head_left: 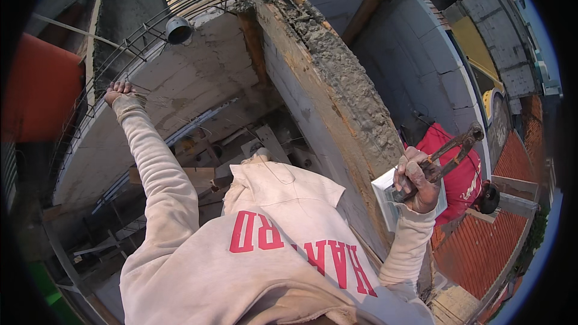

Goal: The person handles a white rectangular light fixture and uses pliers to cut and twist wire ties on a rebar grid above a concrete beam. The person positions the fixture and secures it to the rebar structure.

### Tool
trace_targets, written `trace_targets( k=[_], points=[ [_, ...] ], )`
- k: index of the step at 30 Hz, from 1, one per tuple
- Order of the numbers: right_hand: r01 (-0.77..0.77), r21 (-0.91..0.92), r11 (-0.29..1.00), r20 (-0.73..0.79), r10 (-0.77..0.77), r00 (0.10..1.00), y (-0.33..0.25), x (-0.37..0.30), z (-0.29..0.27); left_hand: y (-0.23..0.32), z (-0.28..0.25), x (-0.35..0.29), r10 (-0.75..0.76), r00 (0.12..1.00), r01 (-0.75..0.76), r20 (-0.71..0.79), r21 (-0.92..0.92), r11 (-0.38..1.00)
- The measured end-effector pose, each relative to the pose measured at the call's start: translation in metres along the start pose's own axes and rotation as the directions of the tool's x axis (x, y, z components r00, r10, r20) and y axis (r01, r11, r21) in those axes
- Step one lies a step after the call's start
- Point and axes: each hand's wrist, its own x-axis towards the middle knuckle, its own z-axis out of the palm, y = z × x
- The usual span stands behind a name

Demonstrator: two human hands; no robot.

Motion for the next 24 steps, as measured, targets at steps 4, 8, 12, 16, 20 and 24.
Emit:
trace_targets(
  k=[4, 8, 12, 16, 20, 24],
  points=[
    [0.097, 0.069, 0.993, -0.062, -0.093, 0.994, 0.008, 0.001, 0.001, -0.013, 0.034, -0.031, -0.069, 0.986, 0.068, 0.149, 0.012, 0.998],
    [0.105, -0.101, 0.989, -0.09, -0.114, 0.989, 0.029, 0.02, 0.044, -0.036, 0.083, -0.067, -0.107, 0.973, 0.127, 0.203, -0.088, 0.988],
    [0.022, -0.311, 0.95, -0.025, -0.031, 0.999, 0.058, 0.034, 0.083, -0.048, 0.11, -0.074, -0.132, 0.965, 0.174, 0.227, -0.179, 0.968],
    [-0.069, -0.357, 0.932, 0.033, 0.087, 0.996, 0.102, 0.043, 0.102, -0.038, 0.125, -0.068, -0.154, 0.924, 0.251, 0.349, -0.253, 0.934],
    [-0.148, -0.202, 0.968, 0.05, 0.161, 0.986, 0.117, 0.048, 0.121, -0.025, 0.167, -0.107, -0.134, 0.9, 0.263, 0.415, -0.272, 0.925],
    [-0.044, -0.122, 0.992, 0.073, 0.053, 0.996, 0.117, 0.057, 0.133, -0.013, 0.197, -0.151, -0.134, 0.86, 0.3, 0.493, -0.276, 0.913]
  ],
)
